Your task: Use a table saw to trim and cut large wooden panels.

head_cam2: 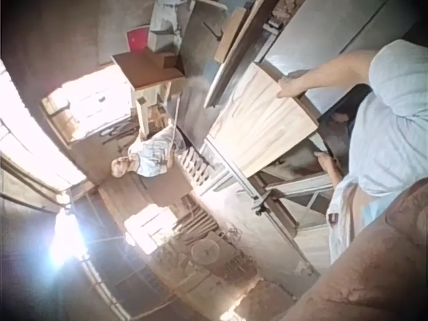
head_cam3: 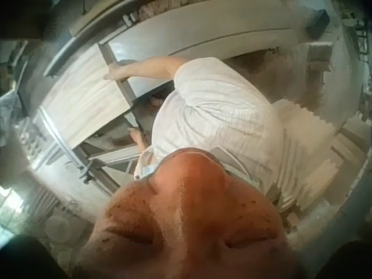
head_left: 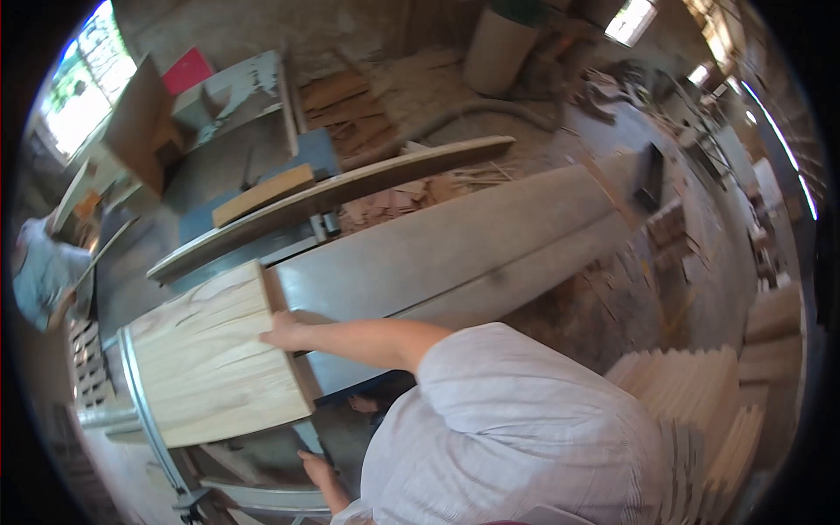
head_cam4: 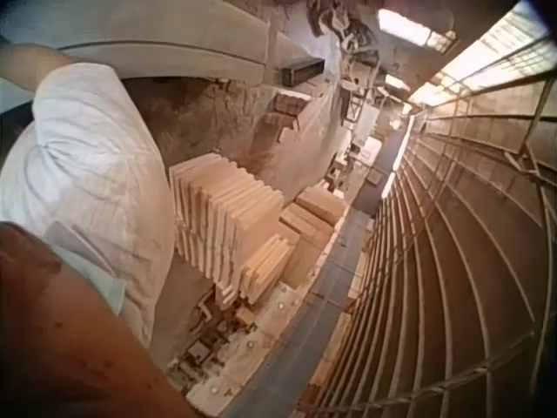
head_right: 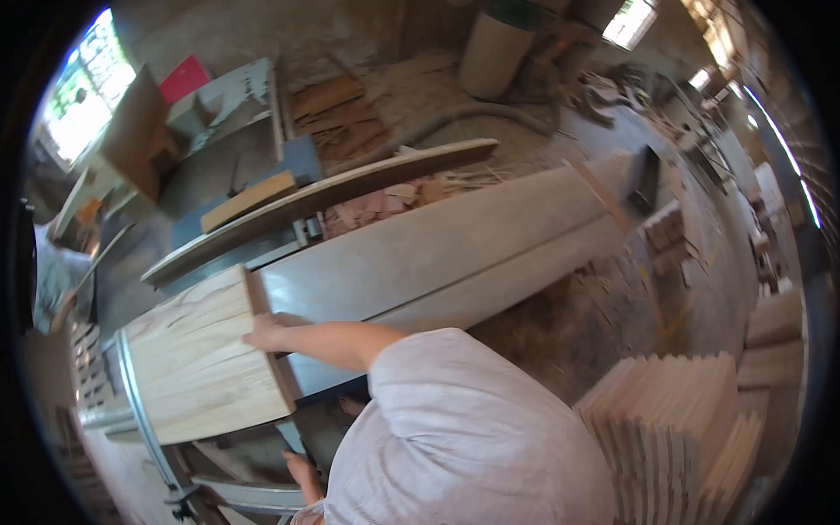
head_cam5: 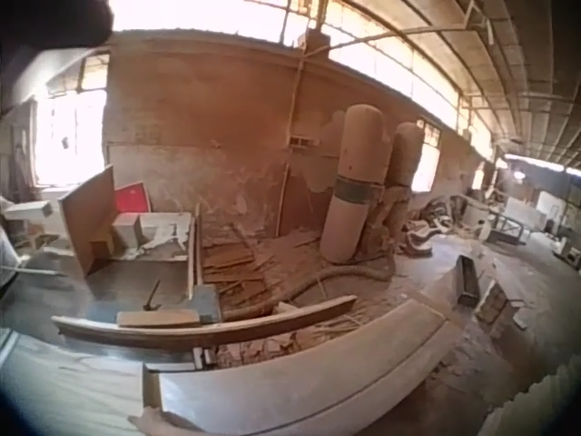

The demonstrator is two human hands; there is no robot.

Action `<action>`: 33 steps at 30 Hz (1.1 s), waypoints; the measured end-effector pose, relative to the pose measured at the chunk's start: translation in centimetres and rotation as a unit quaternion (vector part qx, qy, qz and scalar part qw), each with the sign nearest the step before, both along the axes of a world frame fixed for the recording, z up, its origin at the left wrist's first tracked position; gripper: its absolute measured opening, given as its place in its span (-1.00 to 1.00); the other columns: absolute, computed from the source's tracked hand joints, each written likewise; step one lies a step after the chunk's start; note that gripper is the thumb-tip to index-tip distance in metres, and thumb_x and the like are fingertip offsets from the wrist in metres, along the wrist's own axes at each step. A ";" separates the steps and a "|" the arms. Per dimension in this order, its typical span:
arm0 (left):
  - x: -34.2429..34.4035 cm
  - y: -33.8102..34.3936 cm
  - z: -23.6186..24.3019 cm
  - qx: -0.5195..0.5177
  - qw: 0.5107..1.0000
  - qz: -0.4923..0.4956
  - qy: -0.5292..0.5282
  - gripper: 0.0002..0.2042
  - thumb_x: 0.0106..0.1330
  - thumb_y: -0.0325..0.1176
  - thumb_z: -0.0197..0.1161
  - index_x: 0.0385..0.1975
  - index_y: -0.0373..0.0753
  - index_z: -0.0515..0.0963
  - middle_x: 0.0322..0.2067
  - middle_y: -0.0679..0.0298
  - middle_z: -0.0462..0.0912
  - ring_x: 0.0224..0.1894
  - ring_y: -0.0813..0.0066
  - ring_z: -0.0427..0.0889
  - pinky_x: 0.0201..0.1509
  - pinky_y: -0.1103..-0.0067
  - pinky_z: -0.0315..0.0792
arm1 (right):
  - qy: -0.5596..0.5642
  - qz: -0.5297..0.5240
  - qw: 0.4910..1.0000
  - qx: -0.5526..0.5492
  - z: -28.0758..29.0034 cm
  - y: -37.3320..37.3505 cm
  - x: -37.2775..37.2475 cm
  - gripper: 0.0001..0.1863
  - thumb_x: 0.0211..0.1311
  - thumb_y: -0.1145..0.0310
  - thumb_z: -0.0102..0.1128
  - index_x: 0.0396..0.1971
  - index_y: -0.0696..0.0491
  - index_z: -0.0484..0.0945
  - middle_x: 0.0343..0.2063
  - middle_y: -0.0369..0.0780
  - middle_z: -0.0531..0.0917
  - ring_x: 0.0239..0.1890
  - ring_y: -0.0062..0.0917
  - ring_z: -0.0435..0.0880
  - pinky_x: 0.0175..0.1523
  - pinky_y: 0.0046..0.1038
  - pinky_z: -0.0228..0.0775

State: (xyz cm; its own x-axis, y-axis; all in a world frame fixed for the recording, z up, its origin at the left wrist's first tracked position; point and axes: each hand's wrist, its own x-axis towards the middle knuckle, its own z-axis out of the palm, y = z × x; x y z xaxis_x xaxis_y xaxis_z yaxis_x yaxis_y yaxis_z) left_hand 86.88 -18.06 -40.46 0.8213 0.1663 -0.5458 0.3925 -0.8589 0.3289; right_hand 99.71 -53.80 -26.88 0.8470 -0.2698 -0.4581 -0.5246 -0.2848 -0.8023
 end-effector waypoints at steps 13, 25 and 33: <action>1.9 1.7 11.2 -0.445 0.824 0.278 -0.213 -0.35 0.43 0.08 0.14 0.29 -0.33 0.28 0.01 0.16 0.54 -0.20 0.50 0.57 -0.11 0.57 0.45 | -0.062 -0.064 0.993 -0.077 -1.8 0.2 -13.9 -0.32 0.16 -0.11 0.31 -0.13 0.32 0.59 -0.18 0.09 0.70 -0.08 -0.12 0.69 0.02 -0.22 0.47; 7.3 1.3 10.0 -0.232 0.927 0.265 -0.129 -0.23 0.24 0.13 0.32 0.02 -0.63 0.42 0.01 -0.29 0.55 0.11 -0.05 0.56 0.19 0.30 0.42 | -0.043 -0.074 0.994 -0.072 0.0 0.4 -16.9 -0.40 0.23 0.01 0.30 -0.09 0.33 0.57 -0.17 0.02 0.69 -0.10 -0.27 0.66 0.02 -0.33 0.44; 13.2 -0.2 10.8 -0.279 0.912 0.273 -0.122 -0.14 0.21 0.19 0.32 0.04 -0.70 0.38 0.08 -0.35 0.49 0.17 -0.11 0.51 0.23 0.29 0.39 | -0.060 -0.079 0.989 -0.107 1.0 -0.9 -11.3 -0.39 0.21 -0.03 0.32 -0.12 0.33 0.59 -0.23 0.02 0.71 -0.15 -0.25 0.68 -0.01 -0.30 0.44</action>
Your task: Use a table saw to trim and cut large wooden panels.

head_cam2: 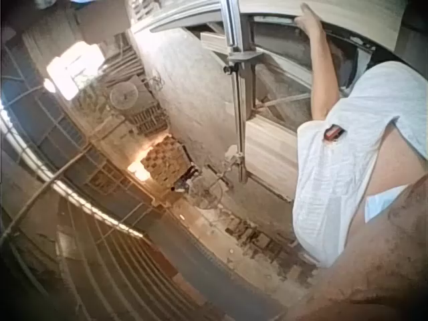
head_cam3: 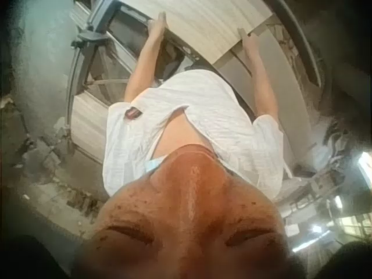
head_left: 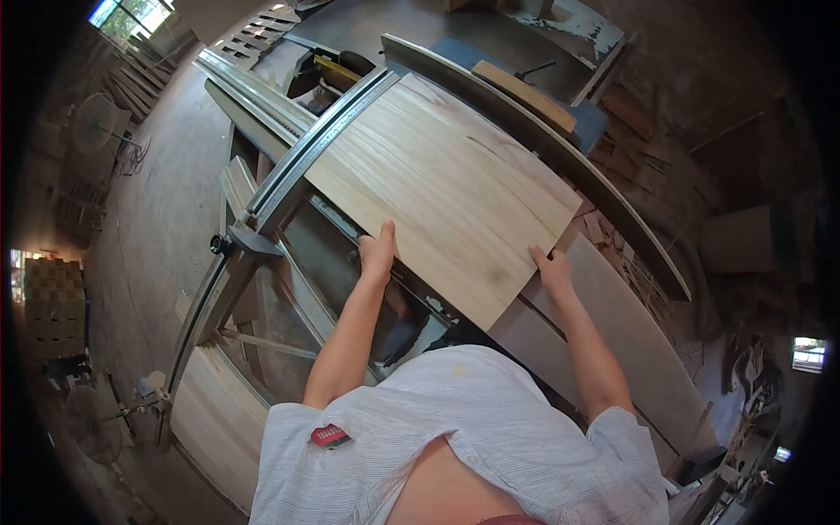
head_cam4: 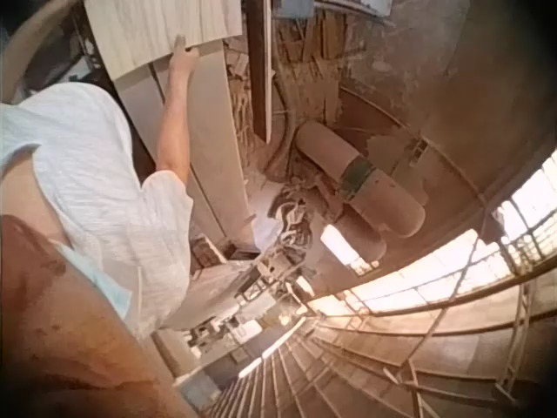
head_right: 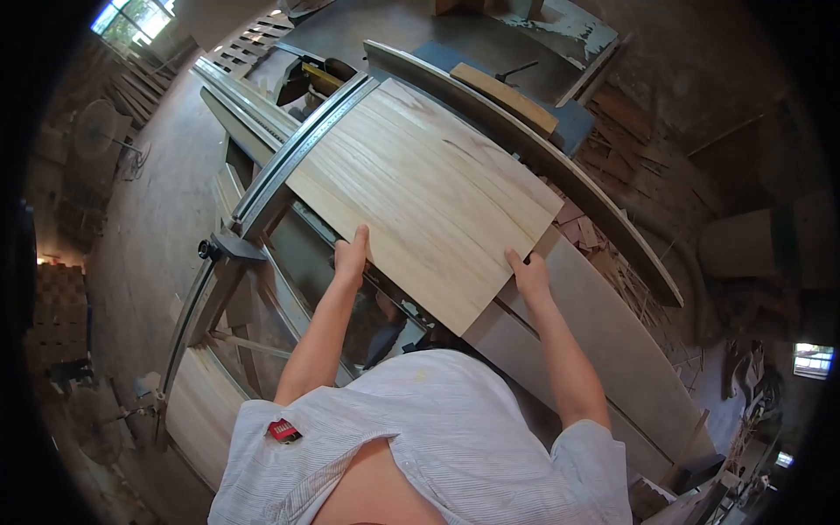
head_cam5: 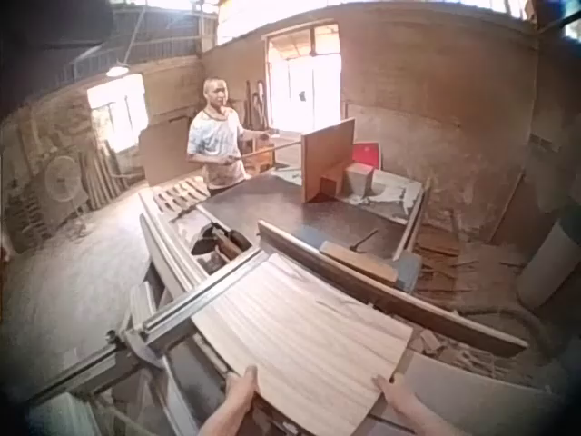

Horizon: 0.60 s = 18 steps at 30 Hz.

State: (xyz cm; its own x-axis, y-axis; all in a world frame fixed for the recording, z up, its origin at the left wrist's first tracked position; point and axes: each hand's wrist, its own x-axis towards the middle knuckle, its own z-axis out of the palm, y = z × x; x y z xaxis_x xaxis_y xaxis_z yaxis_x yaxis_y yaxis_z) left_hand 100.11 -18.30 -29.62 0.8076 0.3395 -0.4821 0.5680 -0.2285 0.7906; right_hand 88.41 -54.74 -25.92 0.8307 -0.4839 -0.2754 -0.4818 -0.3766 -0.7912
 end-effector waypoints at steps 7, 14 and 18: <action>0.8 -2.3 0.2 -0.007 0.999 0.017 0.028 -0.11 0.19 0.19 0.35 0.08 -0.69 0.34 0.16 -0.37 0.41 0.22 -0.08 0.45 0.28 0.32 0.35 | -0.012 0.000 0.998 0.062 0.8 -1.9 1.4 -0.43 0.20 -0.01 0.34 -0.18 0.30 0.65 -0.32 -0.14 0.71 -0.26 -0.48 0.62 -0.12 -0.41 0.42; 2.5 -3.5 2.3 -0.060 0.993 0.098 -0.007 -0.20 0.14 0.08 0.47 0.03 -0.63 0.39 0.03 -0.22 0.55 0.09 0.08 0.56 0.16 0.33 0.43 | 0.017 0.018 0.998 0.057 0.0 -3.7 4.9 -0.44 0.18 0.02 0.36 -0.17 0.32 0.63 -0.30 -0.09 0.72 -0.26 -0.47 0.65 -0.12 -0.40 0.45; 0.3 -5.4 2.0 -0.052 0.994 0.096 -0.015 -0.30 0.10 0.00 0.51 -0.04 -0.57 0.47 -0.06 -0.13 0.62 -0.02 0.14 0.61 0.06 0.34 0.48 | -0.071 0.039 0.997 -0.009 -1.3 -4.9 0.7 -0.43 0.25 0.00 0.29 -0.11 0.29 0.60 -0.32 -0.04 0.72 -0.27 -0.37 0.72 -0.20 -0.38 0.51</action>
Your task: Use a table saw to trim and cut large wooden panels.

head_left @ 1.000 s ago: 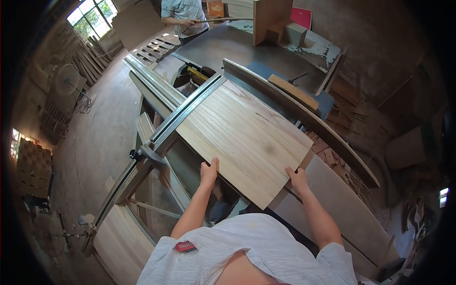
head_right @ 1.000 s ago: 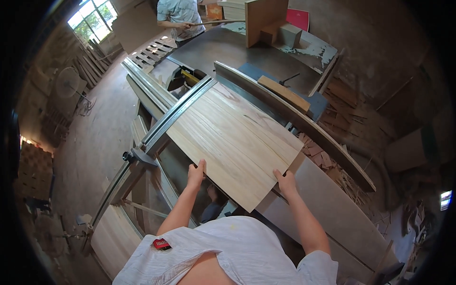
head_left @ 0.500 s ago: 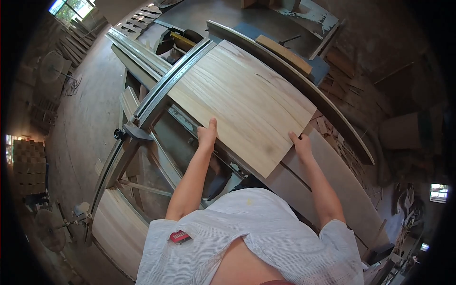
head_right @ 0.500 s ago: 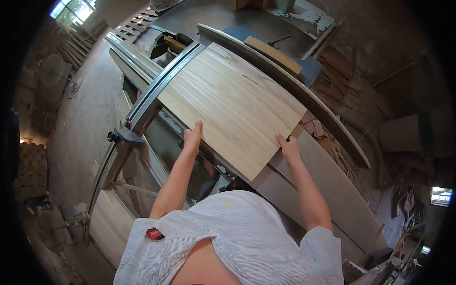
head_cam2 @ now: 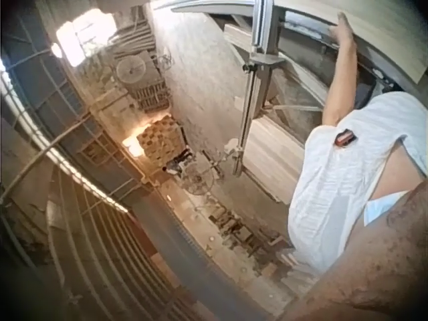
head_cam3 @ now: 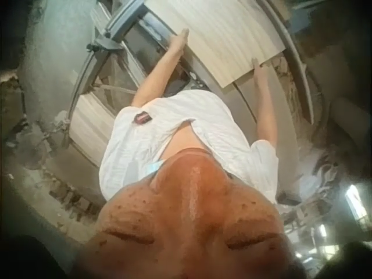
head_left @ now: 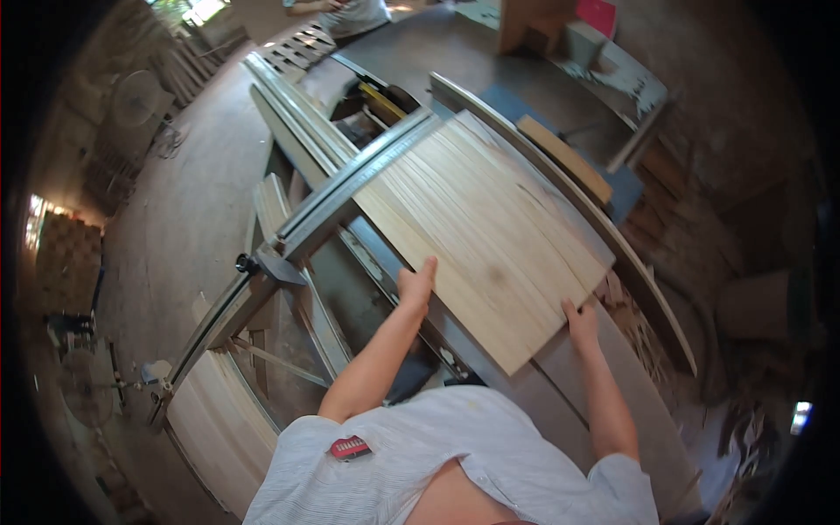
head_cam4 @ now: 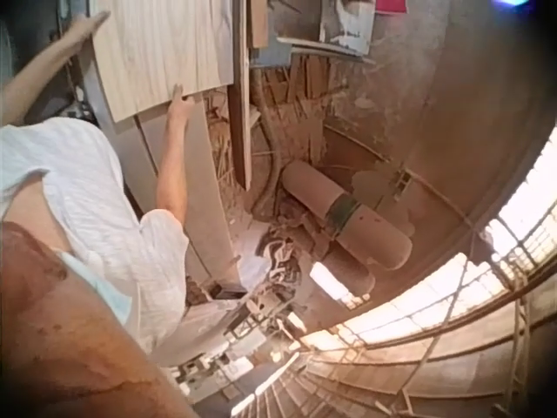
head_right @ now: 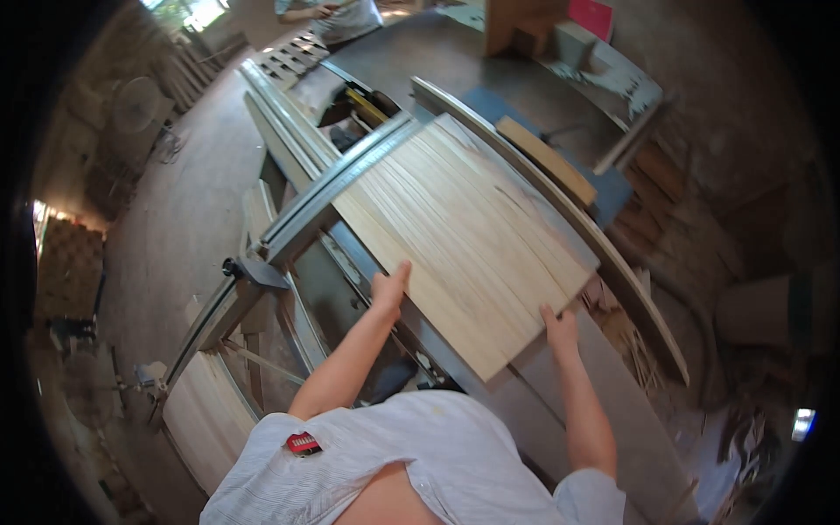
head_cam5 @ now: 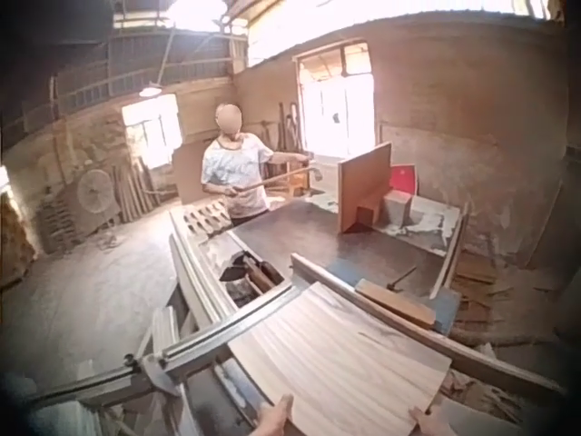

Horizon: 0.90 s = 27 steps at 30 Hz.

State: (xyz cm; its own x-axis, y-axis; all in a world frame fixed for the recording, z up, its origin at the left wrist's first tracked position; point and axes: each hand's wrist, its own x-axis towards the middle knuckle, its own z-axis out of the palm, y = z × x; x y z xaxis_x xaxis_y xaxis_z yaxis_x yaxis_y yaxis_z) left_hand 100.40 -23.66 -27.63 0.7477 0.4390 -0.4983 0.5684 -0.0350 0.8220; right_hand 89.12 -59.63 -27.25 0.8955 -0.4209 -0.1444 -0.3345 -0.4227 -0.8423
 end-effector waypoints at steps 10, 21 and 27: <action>1.1 -1.1 2.3 0.173 0.983 -0.034 0.060 -0.20 0.13 0.10 0.43 0.03 -0.63 0.40 0.15 -0.31 0.42 0.18 -0.08 0.48 0.22 0.26 0.41 | 0.304 0.044 0.940 0.147 2.8 3.0 -0.6 0.02 0.34 -0.45 -0.32 -0.31 0.43 0.55 -0.64 -0.01 0.65 -0.70 -0.26 0.67 -0.71 -0.40 0.46; 8.3 3.5 -1.3 -0.018 0.996 0.046 0.068 -0.07 -0.04 0.04 0.57 0.11 -0.66 0.32 0.15 -0.27 0.44 0.20 -0.01 0.49 0.24 0.34 0.40 | 0.313 0.089 0.931 0.169 2.3 4.6 5.5 0.01 0.36 -0.43 -0.31 -0.38 0.44 0.55 -0.66 0.01 0.64 -0.69 -0.25 0.68 -0.68 -0.39 0.48; 15.2 6.9 -3.1 0.006 0.997 0.064 0.037 -0.15 -0.04 -0.04 0.58 0.06 -0.65 0.38 0.08 -0.22 0.52 0.11 0.03 0.56 0.17 0.36 0.45 | 0.325 0.107 0.921 0.184 3.8 7.3 12.1 0.03 0.35 -0.43 -0.30 -0.40 0.47 0.56 -0.63 0.03 0.65 -0.68 -0.23 0.68 -0.66 -0.37 0.51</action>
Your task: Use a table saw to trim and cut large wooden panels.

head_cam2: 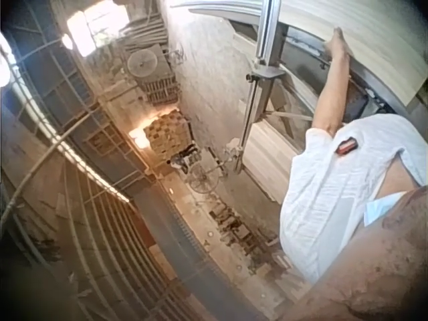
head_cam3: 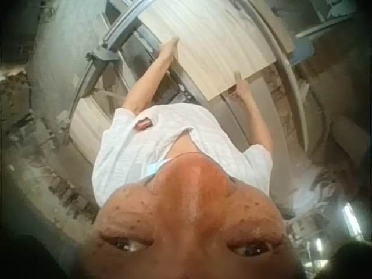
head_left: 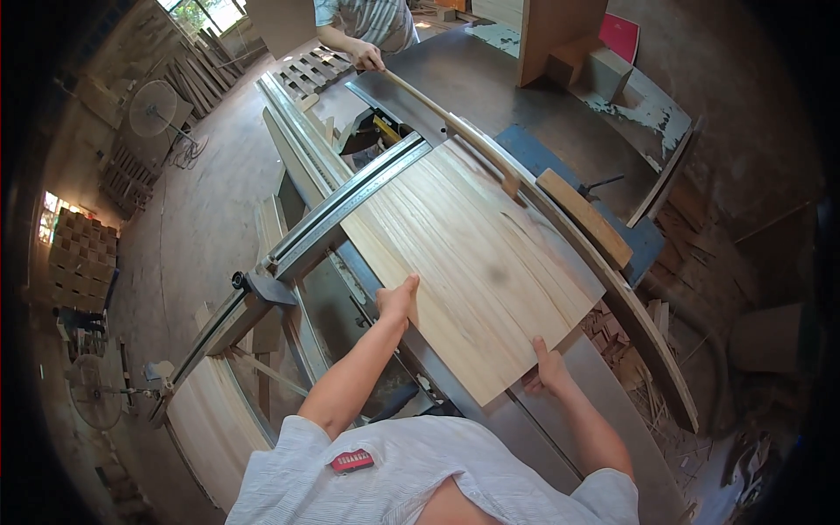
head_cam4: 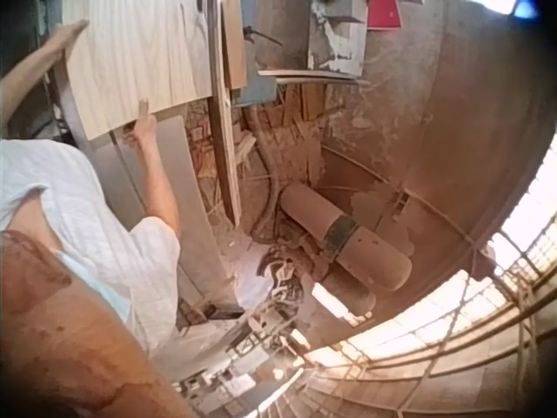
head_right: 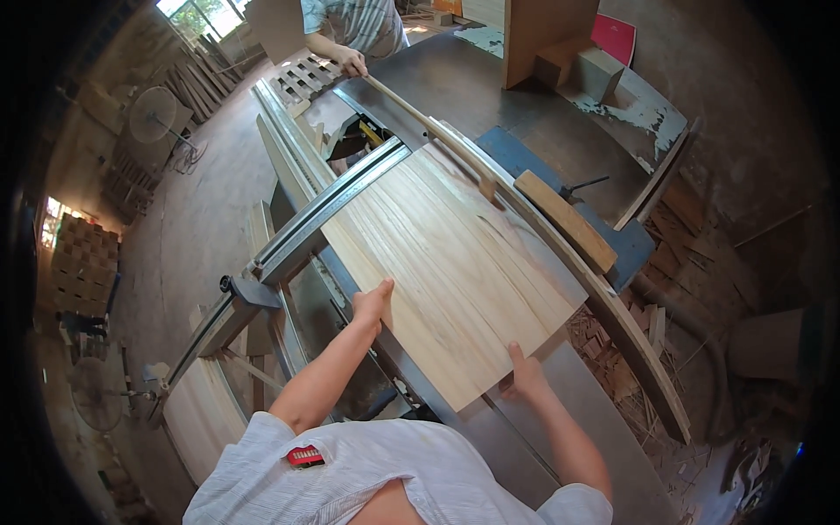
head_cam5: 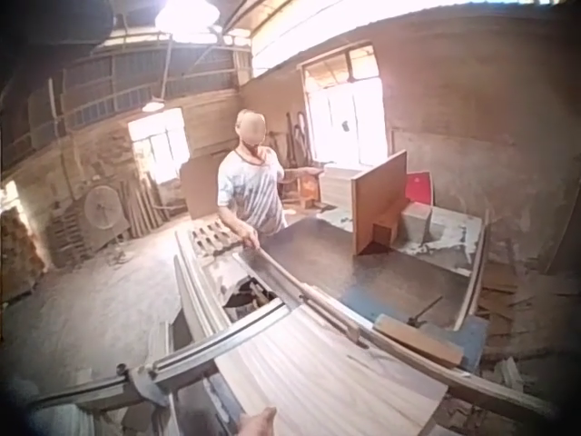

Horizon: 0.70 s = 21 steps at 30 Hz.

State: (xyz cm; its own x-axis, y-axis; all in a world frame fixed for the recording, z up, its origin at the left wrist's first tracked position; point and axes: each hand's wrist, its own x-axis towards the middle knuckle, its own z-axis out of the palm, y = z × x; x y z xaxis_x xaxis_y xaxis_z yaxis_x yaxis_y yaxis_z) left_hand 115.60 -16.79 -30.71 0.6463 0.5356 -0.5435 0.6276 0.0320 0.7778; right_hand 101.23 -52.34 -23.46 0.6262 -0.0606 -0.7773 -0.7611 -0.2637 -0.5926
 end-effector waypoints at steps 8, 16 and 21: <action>8.7 3.3 3.9 -0.032 0.999 0.023 -0.037 -0.46 0.02 -0.23 0.57 -0.15 -0.59 0.59 -0.14 -0.07 0.69 -0.12 0.21 0.68 -0.01 0.43 0.53 | 0.001 -0.013 1.000 0.011 0.4 4.5 8.9 0.03 0.33 -0.42 -0.23 -0.46 0.49 0.56 -0.66 0.07 0.64 -0.69 -0.21 0.68 -0.63 -0.35 0.52; 14.3 8.6 1.1 0.077 0.996 0.048 -0.017 -0.16 0.02 0.06 0.53 0.06 -0.63 0.42 0.10 -0.23 0.52 0.15 0.00 0.55 0.22 0.32 0.42 | 0.003 -0.012 1.000 0.014 -1.1 11.7 16.6 0.03 0.34 -0.43 -0.25 -0.51 0.47 0.55 -0.68 0.10 0.61 -0.72 -0.21 0.65 -0.69 -0.34 0.44; 9.6 6.5 1.3 0.117 0.990 -0.076 0.027 -0.17 0.05 0.08 0.52 0.06 -0.59 0.40 0.09 -0.29 0.50 0.12 -0.06 0.55 0.22 0.29 0.43 | -0.012 -0.047 0.998 0.032 -1.6 16.0 21.5 0.02 0.32 -0.42 -0.19 -0.48 0.51 0.50 -0.68 0.11 0.58 -0.78 -0.23 0.58 -0.73 -0.32 0.36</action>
